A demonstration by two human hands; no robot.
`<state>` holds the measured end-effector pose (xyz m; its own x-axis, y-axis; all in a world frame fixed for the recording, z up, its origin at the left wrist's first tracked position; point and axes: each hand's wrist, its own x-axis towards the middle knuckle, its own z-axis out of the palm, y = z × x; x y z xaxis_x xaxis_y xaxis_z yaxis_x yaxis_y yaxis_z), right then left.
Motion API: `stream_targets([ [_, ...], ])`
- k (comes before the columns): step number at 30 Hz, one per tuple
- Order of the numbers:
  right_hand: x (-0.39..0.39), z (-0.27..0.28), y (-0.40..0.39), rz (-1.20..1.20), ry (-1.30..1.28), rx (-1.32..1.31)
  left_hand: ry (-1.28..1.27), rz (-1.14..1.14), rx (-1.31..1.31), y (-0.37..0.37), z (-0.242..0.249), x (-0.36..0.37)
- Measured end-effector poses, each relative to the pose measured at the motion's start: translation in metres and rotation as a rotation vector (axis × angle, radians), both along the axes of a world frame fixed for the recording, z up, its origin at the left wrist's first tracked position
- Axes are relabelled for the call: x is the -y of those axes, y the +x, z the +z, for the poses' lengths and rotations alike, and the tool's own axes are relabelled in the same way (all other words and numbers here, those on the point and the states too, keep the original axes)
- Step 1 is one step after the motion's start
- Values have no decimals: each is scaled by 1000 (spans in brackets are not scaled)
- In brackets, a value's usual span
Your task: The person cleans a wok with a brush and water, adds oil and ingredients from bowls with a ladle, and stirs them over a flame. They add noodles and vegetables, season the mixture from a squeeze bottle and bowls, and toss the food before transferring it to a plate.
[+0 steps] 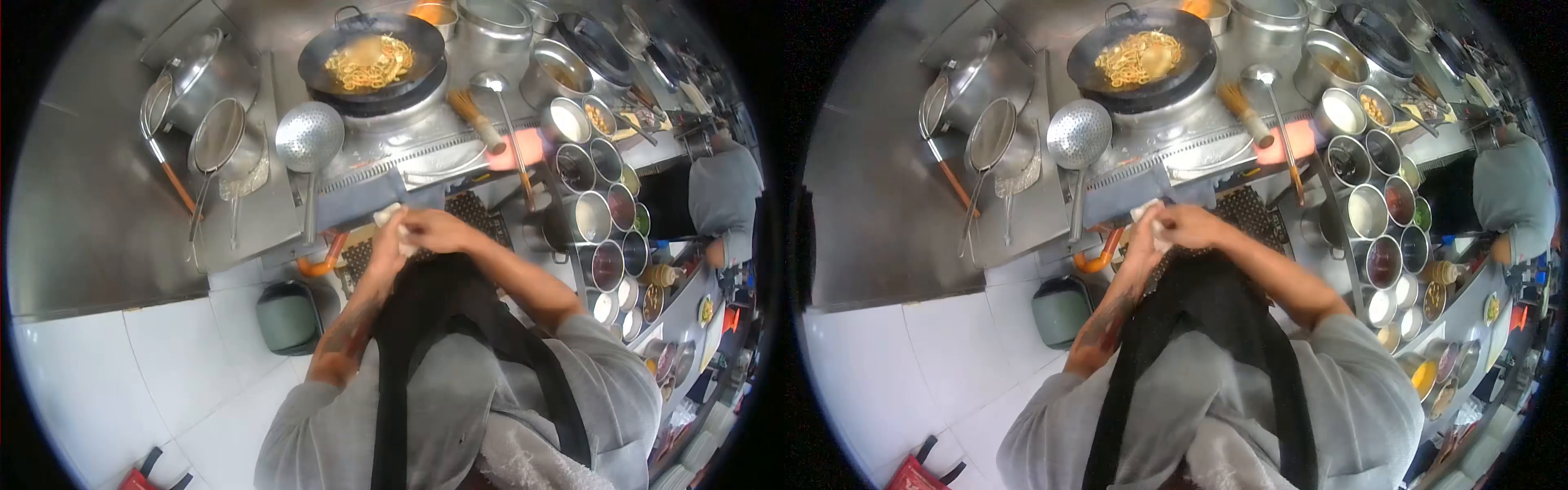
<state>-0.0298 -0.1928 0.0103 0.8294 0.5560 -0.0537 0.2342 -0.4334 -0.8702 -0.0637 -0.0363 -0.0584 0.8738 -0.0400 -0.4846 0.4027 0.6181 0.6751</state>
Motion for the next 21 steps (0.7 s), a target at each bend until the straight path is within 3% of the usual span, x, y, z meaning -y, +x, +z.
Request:
stream_targets([
  [1,24,10,8,248,97,-41,-68,-106,-101,6,-11,-3],
  [3,74,32,31,24,229,-585,-133,-59,-114,28,5,6],
  [5,129,9,58,-503,-149,-38,-564,-152,-109,53,4,-4],
  [7,183,-40,74,-708,-495,231,-546,-75,-137,70,12,1],
  [9,241,-145,91,-687,-706,4,-390,33,-196,82,39,10],
  [11,257,-173,108,-737,-438,-25,-390,61,-156,97,30,12],
  [14,247,-113,110,-741,-299,-17,-351,-27,-127,99,13,5],
  [15,239,-87,103,-737,-300,-9,-445,-67,-108,104,17,2],
  [17,216,-35,90,-728,144,-435,-543,-105,-76,114,34,5],
  [18,209,-10,93,-682,377,-628,-427,-72,-133,115,52,11],
  [20,192,28,124,-647,292,-513,-195,-66,-178,130,55,15],
  [21,184,38,142,-611,199,-411,-201,-74,-184,139,44,15],
])
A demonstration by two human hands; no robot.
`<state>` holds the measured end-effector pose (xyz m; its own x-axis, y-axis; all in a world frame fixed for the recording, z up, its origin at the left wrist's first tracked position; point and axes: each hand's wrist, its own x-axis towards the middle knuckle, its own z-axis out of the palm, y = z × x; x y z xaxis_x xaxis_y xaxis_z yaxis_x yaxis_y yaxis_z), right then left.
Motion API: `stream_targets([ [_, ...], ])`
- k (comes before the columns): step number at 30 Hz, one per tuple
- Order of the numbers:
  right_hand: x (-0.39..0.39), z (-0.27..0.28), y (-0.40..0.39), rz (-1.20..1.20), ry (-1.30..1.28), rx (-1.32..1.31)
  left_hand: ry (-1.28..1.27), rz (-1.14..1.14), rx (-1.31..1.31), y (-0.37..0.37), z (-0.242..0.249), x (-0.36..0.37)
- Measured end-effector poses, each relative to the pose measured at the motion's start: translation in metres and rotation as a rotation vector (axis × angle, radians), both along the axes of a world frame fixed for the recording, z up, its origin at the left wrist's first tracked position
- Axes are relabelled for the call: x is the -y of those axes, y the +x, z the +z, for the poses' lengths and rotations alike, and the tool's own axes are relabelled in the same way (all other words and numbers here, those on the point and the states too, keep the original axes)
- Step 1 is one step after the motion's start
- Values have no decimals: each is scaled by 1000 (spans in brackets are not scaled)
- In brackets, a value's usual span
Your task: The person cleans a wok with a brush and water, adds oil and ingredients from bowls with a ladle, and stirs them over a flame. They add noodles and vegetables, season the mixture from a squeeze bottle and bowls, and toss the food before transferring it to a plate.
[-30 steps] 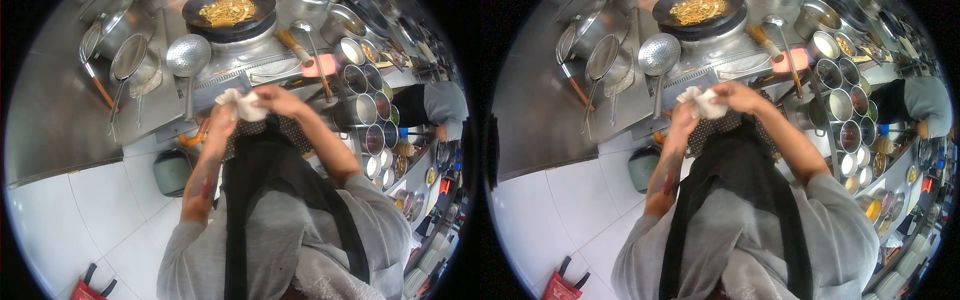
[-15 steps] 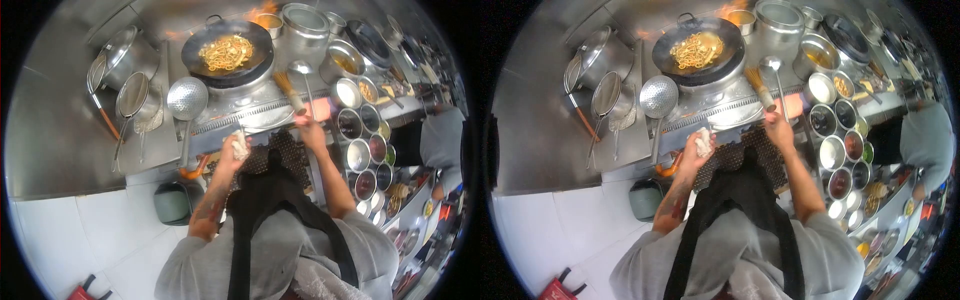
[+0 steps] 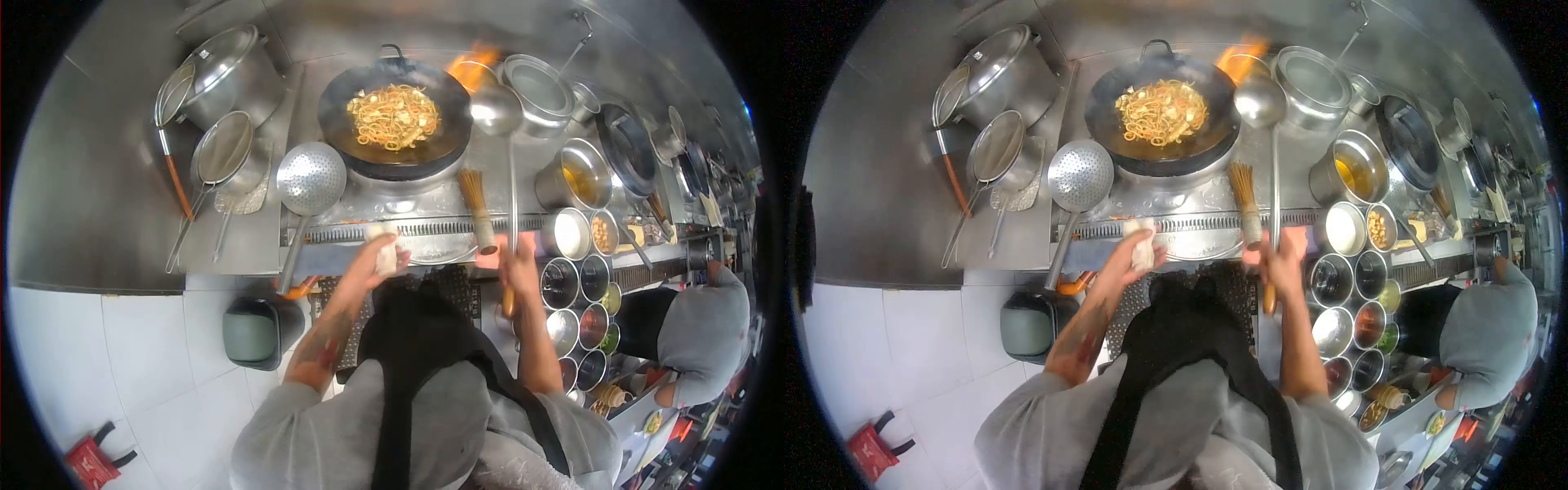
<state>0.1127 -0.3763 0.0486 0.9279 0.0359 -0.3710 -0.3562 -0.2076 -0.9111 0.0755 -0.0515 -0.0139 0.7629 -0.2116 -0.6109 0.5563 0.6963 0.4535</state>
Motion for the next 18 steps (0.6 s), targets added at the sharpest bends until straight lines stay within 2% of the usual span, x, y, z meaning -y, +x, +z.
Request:
stream_targets([
  [2,-20,0,57,58,-235,271,-141,127,12,36,-17,-3],
  [3,-37,17,83,50,-275,203,-153,191,58,54,-20,-3],
  [4,-50,29,113,130,-406,288,-152,183,61,72,-17,-8],
  [5,-59,22,146,195,-595,423,-88,149,50,89,-12,-13],
  [7,-76,-33,226,284,-813,738,-22,104,36,115,-1,-21],
  [9,-132,0,249,396,-752,546,-200,131,-64,136,13,-25],
  [10,-161,12,259,441,-725,350,-201,124,-70,149,12,-23],
  [11,-181,19,263,485,-691,153,-208,171,-102,162,8,-20],
  [12,-189,18,255,482,-690,143,-215,220,-133,174,3,-20],
  [14,-195,17,228,710,-1048,660,-167,181,-163,199,-22,-25],
  [16,-167,53,172,772,-1200,698,-122,136,-184,212,-27,-24],
  [18,-135,77,146,750,-1393,616,-56,119,-160,213,-21,-18],
])
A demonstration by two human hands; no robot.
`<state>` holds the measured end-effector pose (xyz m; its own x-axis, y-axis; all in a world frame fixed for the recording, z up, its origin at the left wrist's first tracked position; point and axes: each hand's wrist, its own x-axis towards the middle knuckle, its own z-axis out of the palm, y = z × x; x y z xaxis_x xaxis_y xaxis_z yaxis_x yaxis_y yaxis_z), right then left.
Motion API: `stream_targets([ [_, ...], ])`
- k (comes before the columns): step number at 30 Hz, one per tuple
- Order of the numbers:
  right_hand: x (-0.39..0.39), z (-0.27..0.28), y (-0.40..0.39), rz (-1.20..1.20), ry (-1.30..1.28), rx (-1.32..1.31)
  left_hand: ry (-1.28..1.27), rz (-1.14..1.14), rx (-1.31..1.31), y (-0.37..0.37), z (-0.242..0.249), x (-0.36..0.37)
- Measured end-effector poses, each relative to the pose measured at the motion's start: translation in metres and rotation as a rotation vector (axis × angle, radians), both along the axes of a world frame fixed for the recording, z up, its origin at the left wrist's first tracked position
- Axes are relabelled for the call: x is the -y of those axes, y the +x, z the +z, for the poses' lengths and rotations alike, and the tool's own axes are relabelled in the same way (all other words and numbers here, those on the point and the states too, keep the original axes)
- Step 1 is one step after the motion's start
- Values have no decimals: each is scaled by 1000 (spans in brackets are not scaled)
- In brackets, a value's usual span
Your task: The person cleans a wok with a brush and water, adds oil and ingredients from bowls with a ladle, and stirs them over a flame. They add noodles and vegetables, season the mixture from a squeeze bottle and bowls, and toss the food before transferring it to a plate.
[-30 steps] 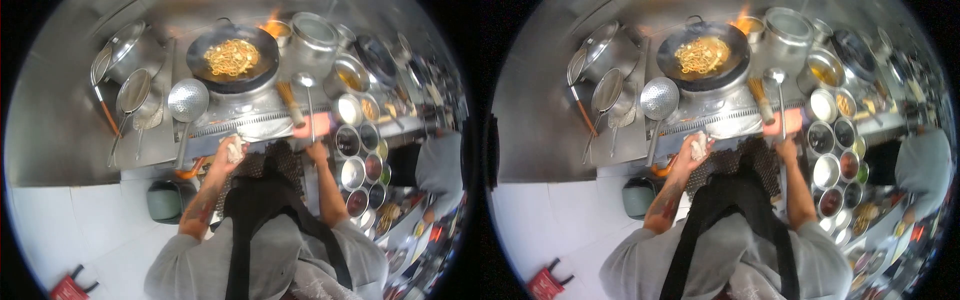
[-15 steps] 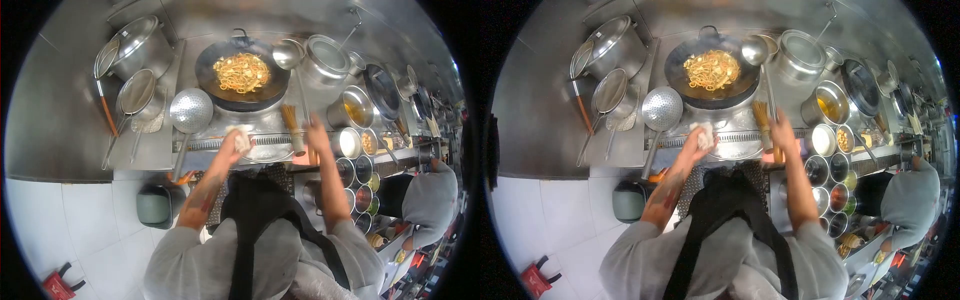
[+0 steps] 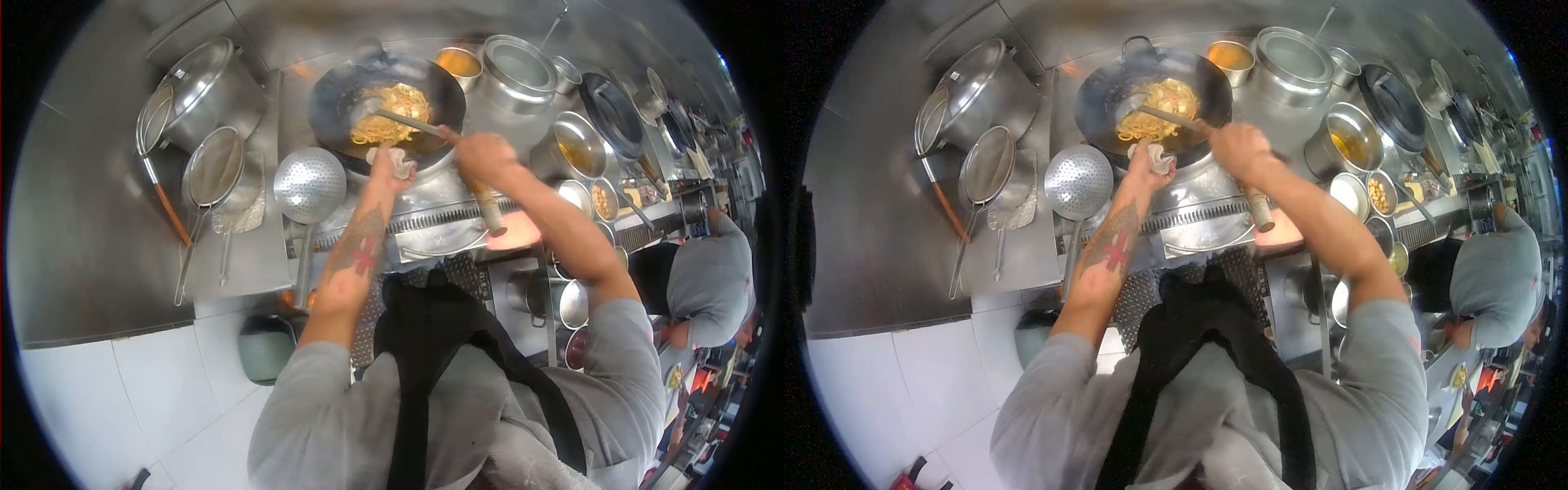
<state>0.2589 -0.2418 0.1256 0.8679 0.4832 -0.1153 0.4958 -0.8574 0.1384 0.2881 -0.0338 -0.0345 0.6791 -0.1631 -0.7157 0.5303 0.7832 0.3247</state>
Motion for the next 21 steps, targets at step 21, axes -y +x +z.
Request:
stream_targets([
  [21,13,4,-69,-141,69,67,137,38,276,-86,-69,37],
])
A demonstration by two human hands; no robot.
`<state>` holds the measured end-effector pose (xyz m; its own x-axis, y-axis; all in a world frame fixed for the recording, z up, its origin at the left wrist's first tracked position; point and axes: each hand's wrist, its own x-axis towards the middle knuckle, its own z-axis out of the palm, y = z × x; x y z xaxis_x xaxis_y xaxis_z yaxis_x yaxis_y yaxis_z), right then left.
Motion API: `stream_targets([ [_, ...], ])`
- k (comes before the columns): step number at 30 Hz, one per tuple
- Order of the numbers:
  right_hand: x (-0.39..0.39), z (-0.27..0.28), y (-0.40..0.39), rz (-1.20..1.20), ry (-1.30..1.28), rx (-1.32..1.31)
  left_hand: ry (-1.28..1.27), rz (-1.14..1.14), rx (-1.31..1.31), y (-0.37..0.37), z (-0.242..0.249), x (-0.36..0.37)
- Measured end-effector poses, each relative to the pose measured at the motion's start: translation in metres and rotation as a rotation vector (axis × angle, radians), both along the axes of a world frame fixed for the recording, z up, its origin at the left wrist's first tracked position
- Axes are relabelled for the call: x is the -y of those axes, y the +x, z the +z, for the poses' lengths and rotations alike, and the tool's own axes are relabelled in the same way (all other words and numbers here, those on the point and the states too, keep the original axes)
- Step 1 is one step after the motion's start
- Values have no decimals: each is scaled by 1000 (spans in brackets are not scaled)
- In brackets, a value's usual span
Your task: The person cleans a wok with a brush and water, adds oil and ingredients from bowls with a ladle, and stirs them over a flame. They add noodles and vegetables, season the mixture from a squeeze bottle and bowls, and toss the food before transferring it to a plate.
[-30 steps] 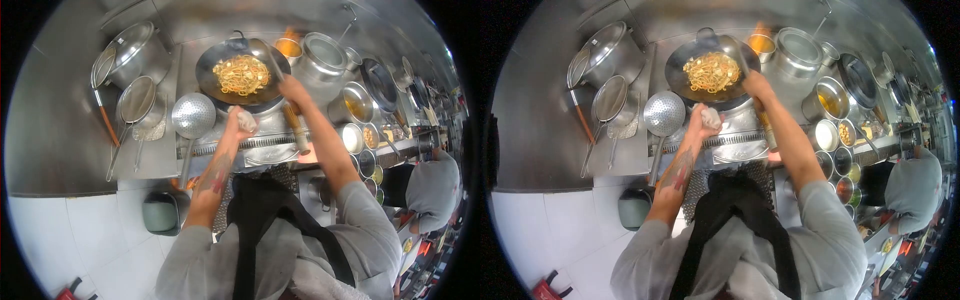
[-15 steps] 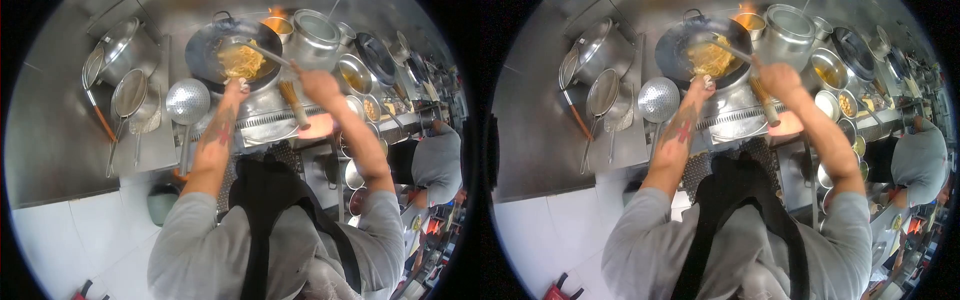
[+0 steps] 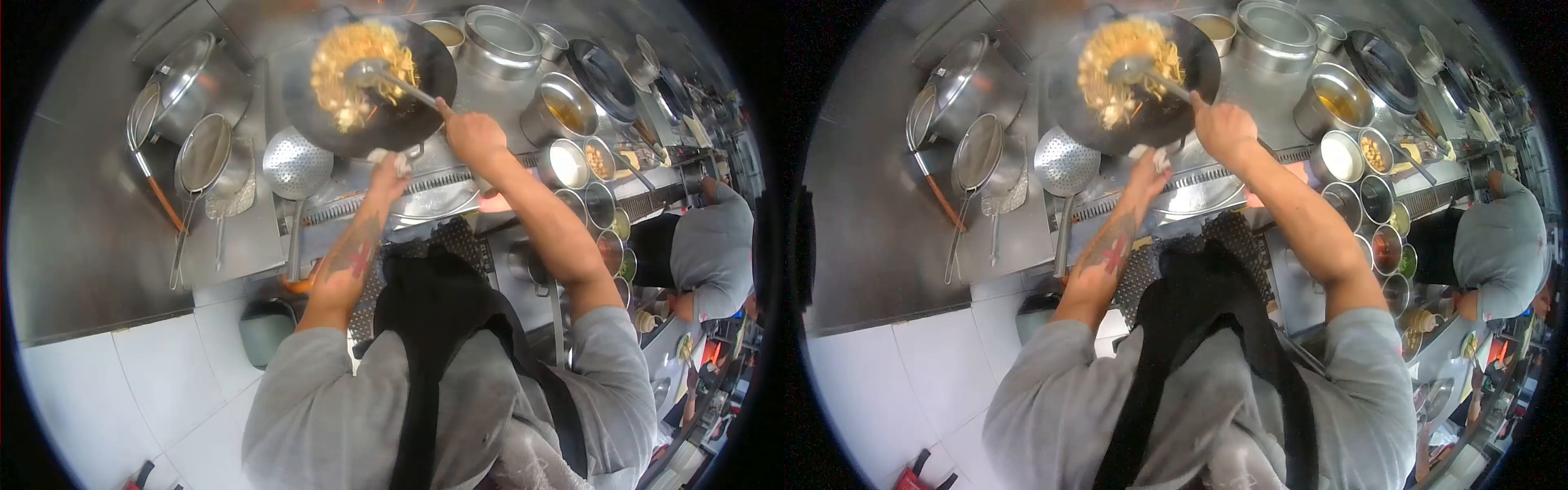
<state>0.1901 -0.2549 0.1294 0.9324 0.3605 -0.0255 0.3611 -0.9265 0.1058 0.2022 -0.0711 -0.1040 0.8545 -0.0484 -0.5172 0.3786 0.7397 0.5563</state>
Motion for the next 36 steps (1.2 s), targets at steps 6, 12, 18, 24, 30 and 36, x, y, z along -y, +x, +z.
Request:
stream_targets([
  [6,67,76,14,156,-136,147,-11,39,8,-14,4,-8],
  [12,81,196,-28,64,-137,-207,-73,-12,-231,-27,145,-19],
  [18,17,79,7,86,-80,-167,-156,56,7,31,117,-5],
  [24,-13,23,2,-98,8,-10,24,12,-25,-35,22,8],
  [30,55,155,-1,169,-146,29,11,127,9,35,70,-19],
  [36,61,153,-20,70,-353,-30,-147,-38,204,53,51,-49],
])
